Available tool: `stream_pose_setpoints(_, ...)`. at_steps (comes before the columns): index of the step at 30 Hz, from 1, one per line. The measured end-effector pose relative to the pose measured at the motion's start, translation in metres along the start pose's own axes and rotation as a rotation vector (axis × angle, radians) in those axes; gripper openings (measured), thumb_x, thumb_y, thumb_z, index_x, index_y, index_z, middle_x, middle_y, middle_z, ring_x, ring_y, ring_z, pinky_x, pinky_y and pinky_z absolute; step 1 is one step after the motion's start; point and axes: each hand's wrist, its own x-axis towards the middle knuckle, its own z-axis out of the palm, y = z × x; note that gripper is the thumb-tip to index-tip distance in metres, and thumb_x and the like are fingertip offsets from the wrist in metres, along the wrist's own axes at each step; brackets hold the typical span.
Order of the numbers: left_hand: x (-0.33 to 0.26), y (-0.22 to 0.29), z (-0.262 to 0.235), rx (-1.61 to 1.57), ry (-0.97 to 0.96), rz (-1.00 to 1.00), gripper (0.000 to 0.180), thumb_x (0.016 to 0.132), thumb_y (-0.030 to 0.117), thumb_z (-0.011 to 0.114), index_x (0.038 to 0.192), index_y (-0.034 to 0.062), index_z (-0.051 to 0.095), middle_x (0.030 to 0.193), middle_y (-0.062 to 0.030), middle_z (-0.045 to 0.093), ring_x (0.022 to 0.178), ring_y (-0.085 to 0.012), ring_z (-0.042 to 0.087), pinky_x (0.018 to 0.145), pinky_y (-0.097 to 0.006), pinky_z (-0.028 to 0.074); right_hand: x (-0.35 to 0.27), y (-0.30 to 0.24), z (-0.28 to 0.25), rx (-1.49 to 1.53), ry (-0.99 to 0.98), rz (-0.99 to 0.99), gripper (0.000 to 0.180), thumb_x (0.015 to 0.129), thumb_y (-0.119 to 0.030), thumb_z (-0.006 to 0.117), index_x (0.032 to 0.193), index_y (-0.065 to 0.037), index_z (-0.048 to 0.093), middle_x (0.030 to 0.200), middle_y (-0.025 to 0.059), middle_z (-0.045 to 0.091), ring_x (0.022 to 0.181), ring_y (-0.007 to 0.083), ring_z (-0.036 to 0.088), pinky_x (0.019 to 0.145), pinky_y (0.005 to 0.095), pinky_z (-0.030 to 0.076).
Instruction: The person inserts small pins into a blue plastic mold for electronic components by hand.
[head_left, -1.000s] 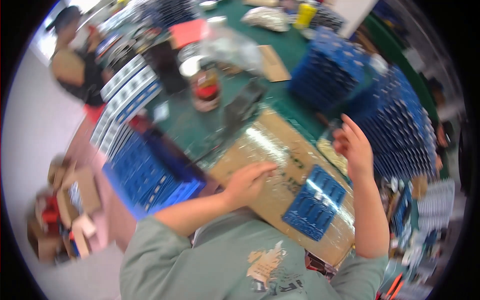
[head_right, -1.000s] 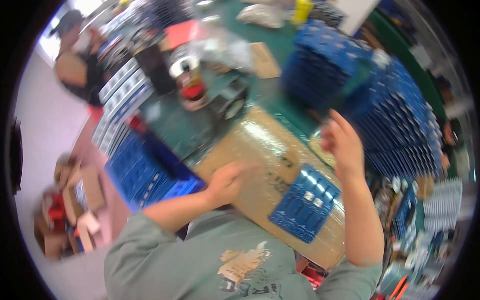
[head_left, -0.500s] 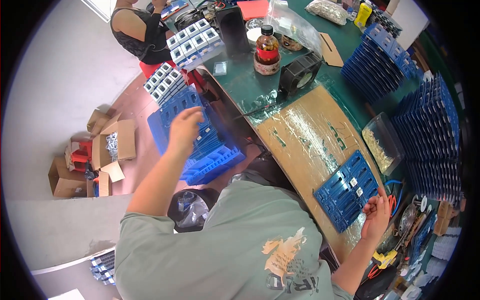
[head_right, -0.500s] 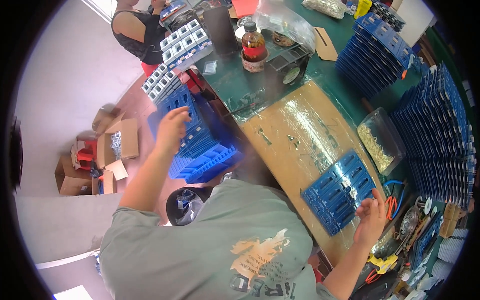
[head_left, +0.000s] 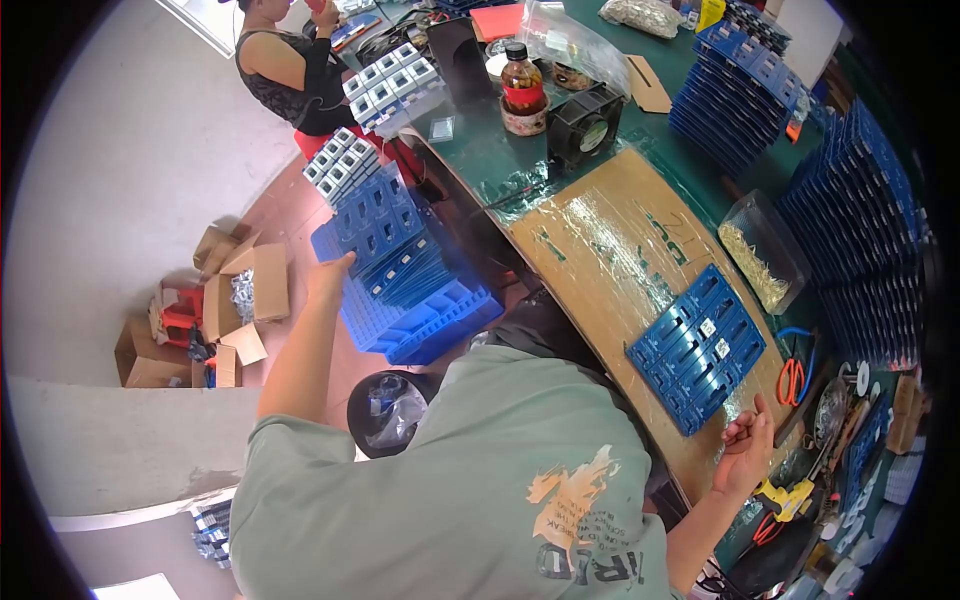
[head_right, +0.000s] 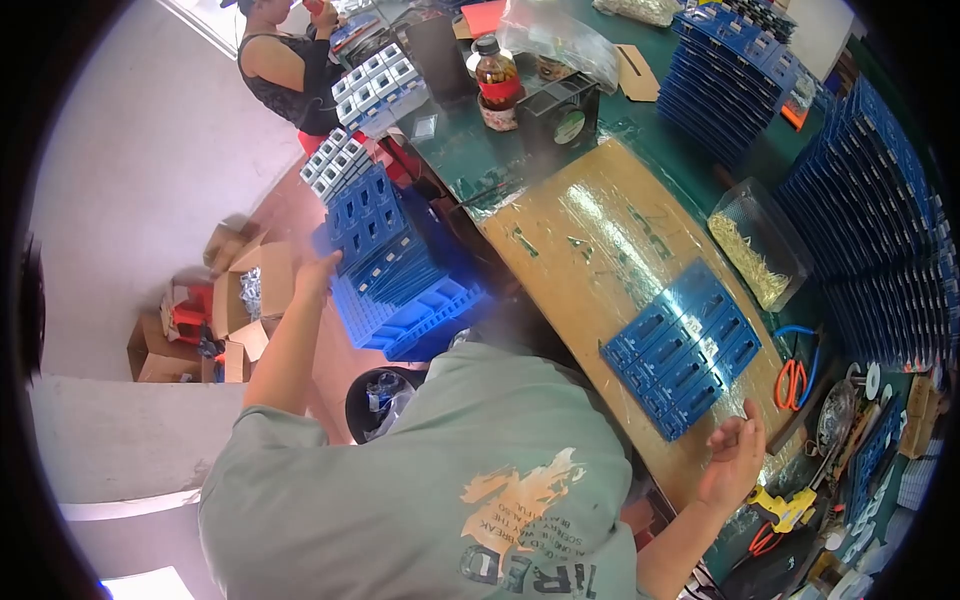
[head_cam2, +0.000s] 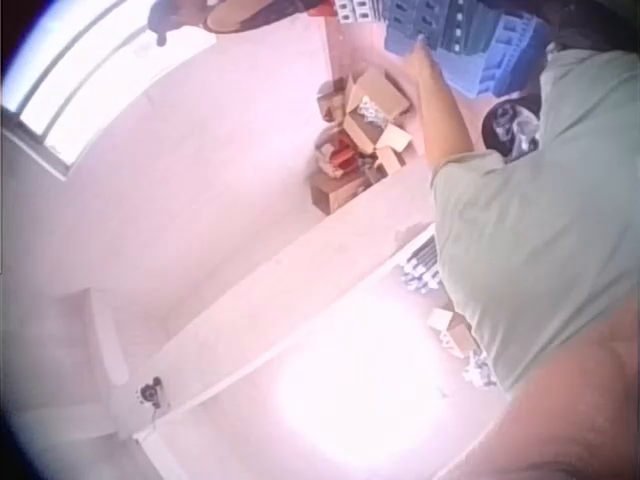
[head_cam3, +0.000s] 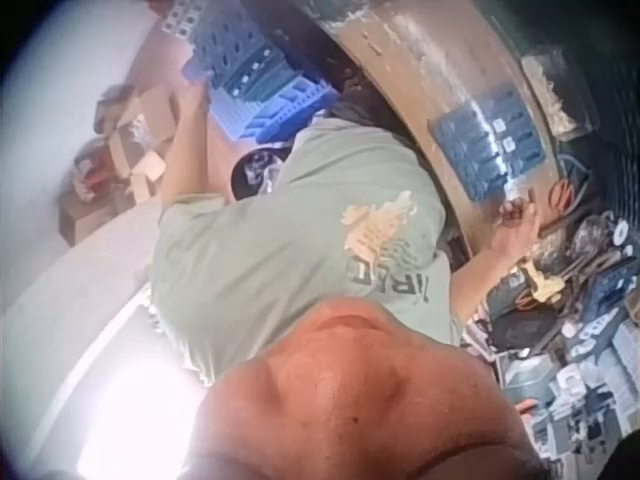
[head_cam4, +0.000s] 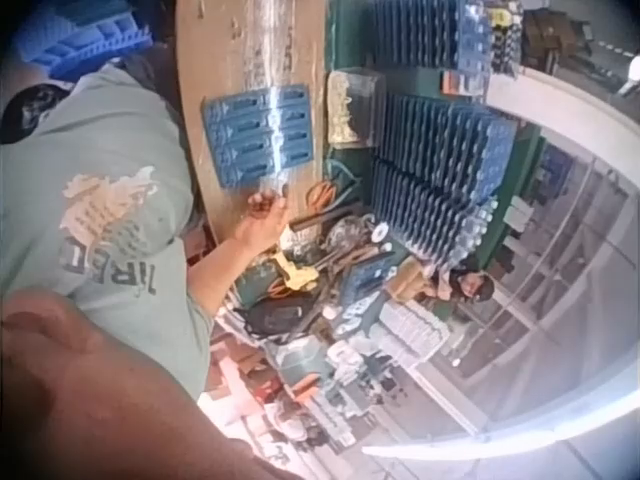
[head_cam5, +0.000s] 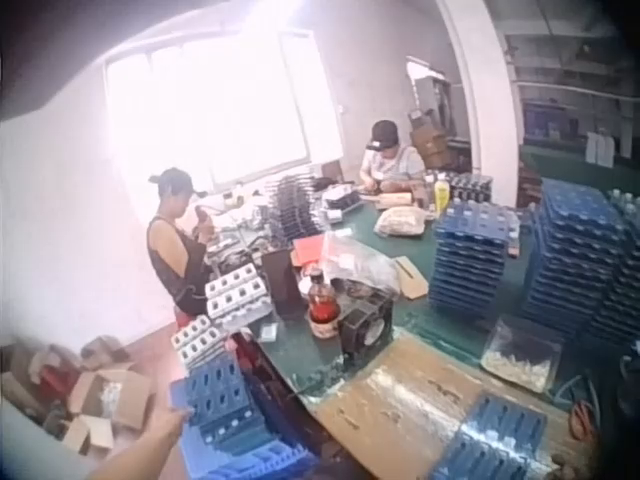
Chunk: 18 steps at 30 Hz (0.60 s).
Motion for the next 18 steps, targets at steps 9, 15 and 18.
stream_pose_setpoints(9, 0.014, -0.008, -0.001, 0.163, -0.004, -0.110, 0.036, 0.077, 0.033, 0.081, 0.091, 0.0016, 0.071, 0.080, -0.0083, 0.062, 0.056, -0.0174, 0.045, 0.051, -0.034, 0.035, -0.007, 0.014, -0.013, 0.031, -0.002, -0.001, 0.042, 0.103, -0.024, 0.051, 0.134, 0.004, 0.048, 0.087, 0.0022, 0.058, 0.071, 0.0084, 0.053, 0.062, 0.0226, 0.044)
stream_pose_setpoints(15, 0.011, -0.005, -0.008, 0.330, 0.010, 0.050, 0.028, 0.080, 0.026, 0.078, 0.088, 0.0005, 0.070, 0.077, -0.0061, 0.062, 0.053, -0.0150, 0.046, 0.049, -0.033, 0.036, -0.007, 0.019, -0.016, 0.039, 0.007, 0.011, 0.040, 0.103, -0.023, 0.052, 0.134, 0.002, 0.049, 0.088, 0.0020, 0.058, 0.072, 0.0084, 0.053, 0.062, 0.0225, 0.043)
stream_pose_setpoints(18, 0.003, 0.012, -0.014, 0.256, -0.050, 0.030, 0.024, 0.083, 0.024, 0.076, 0.087, 0.0019, 0.068, 0.077, -0.0047, 0.062, 0.052, -0.0115, 0.045, 0.046, -0.028, 0.032, -0.011, 0.019, -0.020, 0.062, 0.021, 0.010, 0.039, 0.103, -0.023, 0.051, 0.134, 0.001, 0.049, 0.088, 0.0020, 0.059, 0.072, 0.0087, 0.054, 0.063, 0.0227, 0.043)
